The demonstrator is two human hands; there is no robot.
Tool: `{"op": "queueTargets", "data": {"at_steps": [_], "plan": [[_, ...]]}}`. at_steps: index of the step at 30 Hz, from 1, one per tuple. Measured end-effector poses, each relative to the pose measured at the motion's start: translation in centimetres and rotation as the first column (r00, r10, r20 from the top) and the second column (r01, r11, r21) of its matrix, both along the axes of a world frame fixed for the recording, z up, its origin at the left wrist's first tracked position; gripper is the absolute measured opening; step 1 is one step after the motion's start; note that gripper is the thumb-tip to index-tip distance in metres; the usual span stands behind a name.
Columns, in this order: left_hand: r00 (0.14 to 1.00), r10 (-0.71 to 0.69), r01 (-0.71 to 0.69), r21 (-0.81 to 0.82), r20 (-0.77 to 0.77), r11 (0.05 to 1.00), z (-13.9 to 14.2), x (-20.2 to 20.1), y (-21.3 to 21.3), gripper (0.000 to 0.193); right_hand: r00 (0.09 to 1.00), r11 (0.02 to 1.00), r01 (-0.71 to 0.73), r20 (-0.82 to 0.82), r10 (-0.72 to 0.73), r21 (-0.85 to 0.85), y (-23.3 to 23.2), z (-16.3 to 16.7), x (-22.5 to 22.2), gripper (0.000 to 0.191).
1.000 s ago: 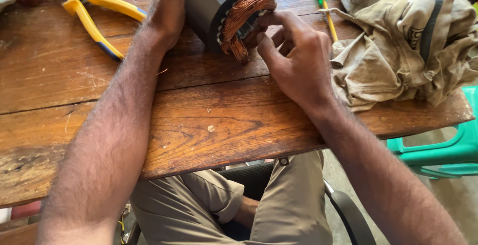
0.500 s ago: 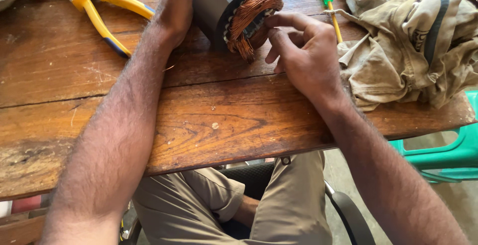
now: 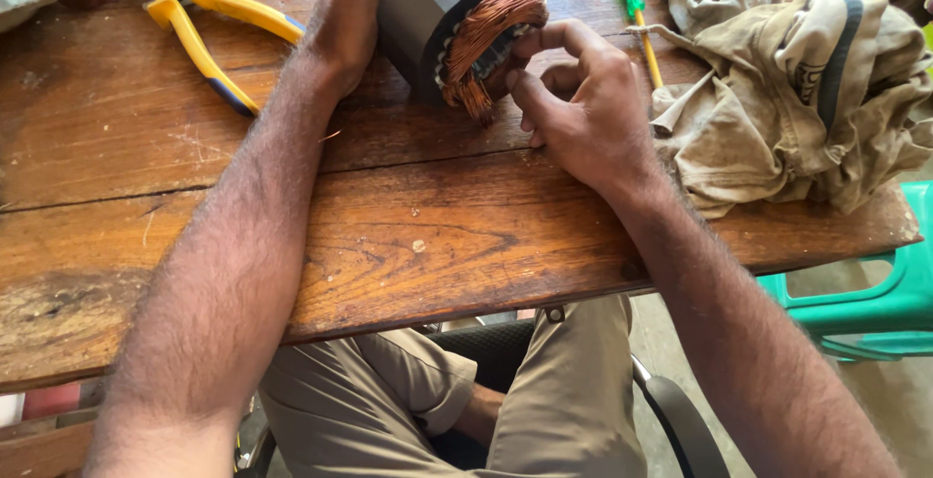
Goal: The person winds copper wire around a cylindrical motor stator, carefully tucking the wire into slots and adjusting the coil with both hands. The person occasionally pauses to reposition the stator and continues winding until the end of the clip.
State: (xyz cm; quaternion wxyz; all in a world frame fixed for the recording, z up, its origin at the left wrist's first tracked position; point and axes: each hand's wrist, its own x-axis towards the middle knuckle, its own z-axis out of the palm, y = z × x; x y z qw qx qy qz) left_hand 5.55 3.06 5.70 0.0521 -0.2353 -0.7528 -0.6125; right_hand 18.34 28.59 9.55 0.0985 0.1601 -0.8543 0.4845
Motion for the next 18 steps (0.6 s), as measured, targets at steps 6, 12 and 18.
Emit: {"op": "queueTargets", "data": {"at_steps": [6,12,18], "plan": [[0.999,0.037,-0.036,-0.046,0.026,0.998,-0.1,-0.1,0.0,0.073,0.942,0.967,-0.178,-0.253,0.221,0.181,0.4,-1.3,-0.7,0.007],[1.000,0.026,-0.026,-0.007,-0.002,1.000,0.0,-0.2,0.1,0.071,0.979,0.995,0.077,-0.196,-0.062,0.070,0.2,-1.0,-0.1,0.019],[0.999,0.034,-0.034,-0.007,-0.013,0.999,0.2,0.0,0.0,0.070,0.954,0.984,0.098,-0.296,-0.050,0.150,-0.4,-0.6,-0.2,0.014]]}}
